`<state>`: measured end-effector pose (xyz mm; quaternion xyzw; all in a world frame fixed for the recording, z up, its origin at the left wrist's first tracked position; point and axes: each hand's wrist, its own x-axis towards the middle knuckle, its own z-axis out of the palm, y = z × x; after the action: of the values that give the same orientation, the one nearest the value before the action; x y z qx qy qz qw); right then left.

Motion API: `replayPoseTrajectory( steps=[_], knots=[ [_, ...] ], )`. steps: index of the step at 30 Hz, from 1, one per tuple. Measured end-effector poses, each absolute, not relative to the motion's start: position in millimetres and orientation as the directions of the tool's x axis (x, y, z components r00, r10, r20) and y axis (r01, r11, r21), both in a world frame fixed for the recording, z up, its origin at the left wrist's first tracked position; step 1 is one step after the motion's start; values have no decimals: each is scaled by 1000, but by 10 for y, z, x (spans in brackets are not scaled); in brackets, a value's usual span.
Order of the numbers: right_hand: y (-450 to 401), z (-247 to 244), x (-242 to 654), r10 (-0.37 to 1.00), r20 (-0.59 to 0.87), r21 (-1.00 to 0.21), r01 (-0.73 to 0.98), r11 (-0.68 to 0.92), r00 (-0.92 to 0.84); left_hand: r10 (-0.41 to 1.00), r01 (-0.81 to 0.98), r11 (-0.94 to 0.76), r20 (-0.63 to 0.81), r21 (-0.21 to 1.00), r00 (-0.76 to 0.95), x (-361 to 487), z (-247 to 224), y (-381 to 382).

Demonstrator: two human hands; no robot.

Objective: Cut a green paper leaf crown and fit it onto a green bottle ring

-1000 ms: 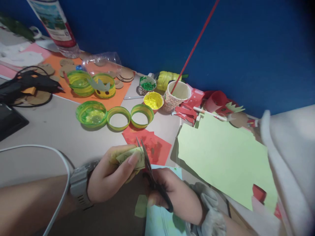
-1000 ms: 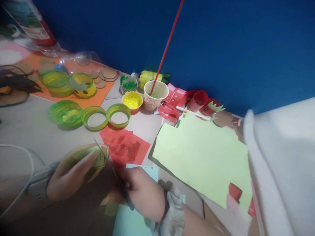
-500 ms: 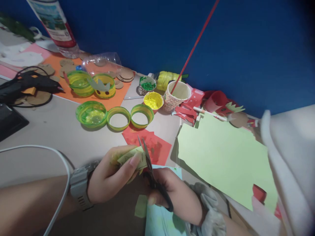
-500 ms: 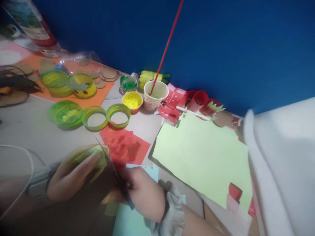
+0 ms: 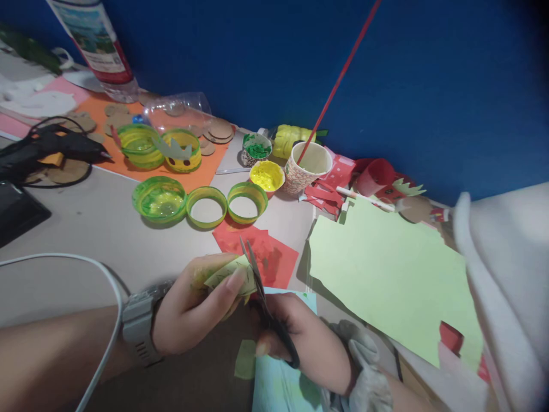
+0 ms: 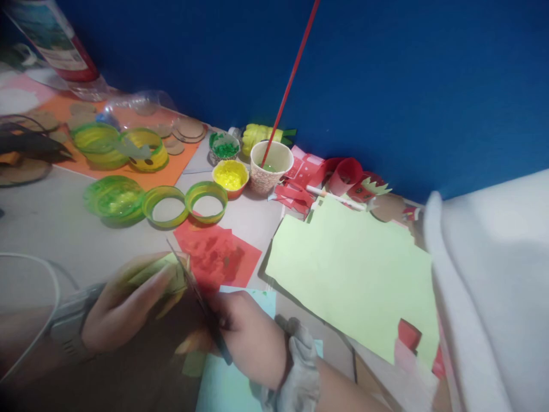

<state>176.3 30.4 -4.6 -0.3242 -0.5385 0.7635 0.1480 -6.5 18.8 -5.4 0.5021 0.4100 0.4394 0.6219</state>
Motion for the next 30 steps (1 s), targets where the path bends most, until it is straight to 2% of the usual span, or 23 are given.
replayPoseTrajectory(
  steps=[12, 20, 26, 30],
  knots=[
    [299, -43, 1756, 595, -316, -928, 112, -354, -739, 956, -153, 100, -52, 983, 289, -94, -65, 183],
    [299, -33, 1748, 578, -361, -911, 144, -387, -731, 990, -219, 38, -6, 975, 143, -21, -48, 189],
    [304, -29, 1738, 586, -349, -920, 148, -362, -731, 989, -230, 55, -22, 972, 144, -26, -55, 177],
    [280, -40, 1751, 584, -385, -918, 232, -321, -714, 994, -230, 13, 13, 973, 111, -17, -62, 176]
  ],
)
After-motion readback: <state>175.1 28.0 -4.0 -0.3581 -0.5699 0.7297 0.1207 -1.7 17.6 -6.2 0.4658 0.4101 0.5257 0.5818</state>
